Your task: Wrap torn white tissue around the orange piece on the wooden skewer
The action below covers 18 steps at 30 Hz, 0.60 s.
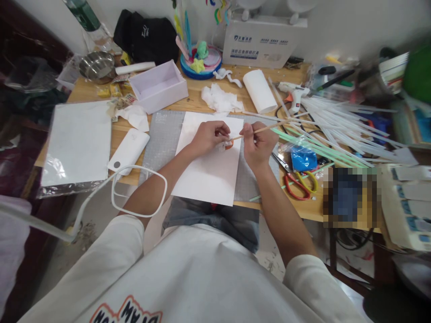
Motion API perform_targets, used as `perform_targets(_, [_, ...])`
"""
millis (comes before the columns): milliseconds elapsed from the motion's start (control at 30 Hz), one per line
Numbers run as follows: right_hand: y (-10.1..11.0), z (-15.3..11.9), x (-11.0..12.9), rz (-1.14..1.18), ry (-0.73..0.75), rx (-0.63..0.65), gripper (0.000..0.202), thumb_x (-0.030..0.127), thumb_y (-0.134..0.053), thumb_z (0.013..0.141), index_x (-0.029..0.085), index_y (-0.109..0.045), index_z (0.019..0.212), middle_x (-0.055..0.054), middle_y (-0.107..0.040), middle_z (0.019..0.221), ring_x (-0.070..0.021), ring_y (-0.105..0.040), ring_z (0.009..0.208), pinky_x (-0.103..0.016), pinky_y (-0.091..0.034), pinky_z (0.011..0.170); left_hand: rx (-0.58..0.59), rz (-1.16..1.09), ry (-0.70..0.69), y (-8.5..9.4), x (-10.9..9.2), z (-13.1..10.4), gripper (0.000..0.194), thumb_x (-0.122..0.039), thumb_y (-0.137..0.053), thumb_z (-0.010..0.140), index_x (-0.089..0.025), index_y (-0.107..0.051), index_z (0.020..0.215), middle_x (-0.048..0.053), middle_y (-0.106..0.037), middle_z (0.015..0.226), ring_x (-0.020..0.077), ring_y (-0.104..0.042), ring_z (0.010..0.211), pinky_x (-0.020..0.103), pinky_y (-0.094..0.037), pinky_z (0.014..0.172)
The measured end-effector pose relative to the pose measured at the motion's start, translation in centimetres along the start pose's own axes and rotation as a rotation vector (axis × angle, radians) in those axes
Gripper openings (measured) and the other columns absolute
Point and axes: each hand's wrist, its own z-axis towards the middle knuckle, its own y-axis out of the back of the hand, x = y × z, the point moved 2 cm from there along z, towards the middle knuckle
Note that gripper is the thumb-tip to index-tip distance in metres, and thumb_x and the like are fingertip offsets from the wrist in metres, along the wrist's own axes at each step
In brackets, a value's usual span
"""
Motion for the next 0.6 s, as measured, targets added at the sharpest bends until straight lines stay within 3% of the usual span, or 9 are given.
perform_targets(233, [-0.42,-0.12,-0.23,-0.015,0.006,0.073,0.048,0.049,-0.045,0.102,0.021,-0.057,0.064,0.002,-0.051,0.059,-0.0103,-0.047,0.057,-0.031,-0.033,0.061,-0.010,0.041,-0.002,0.23,-0.20,-0.05,0.013,-0.013,-0.075,0.073,-0.015,-0.073,0.086,0.004,-0.077,0.085,0.0156,-0.070,0.079,0.029,-0.052,0.078])
perform_targets(600, [-0.61,-0.14,-0.18,-0.027,0.034,0.087,0.046,0.046,-0.047,0.101,0.021,-0.054,0.063,0.002,-0.047,0.059,-0.0104,-0.045,0.058,-0.031,-0.033,0.062,-0.001,0.029,-0.017,0.16,0.18,0.00,0.014,-0.018,-0.074,0.074,-0.016,-0.072,0.087,0.005,-0.078,0.087,0.0165,-0.072,0.083,0.030,-0.053,0.080])
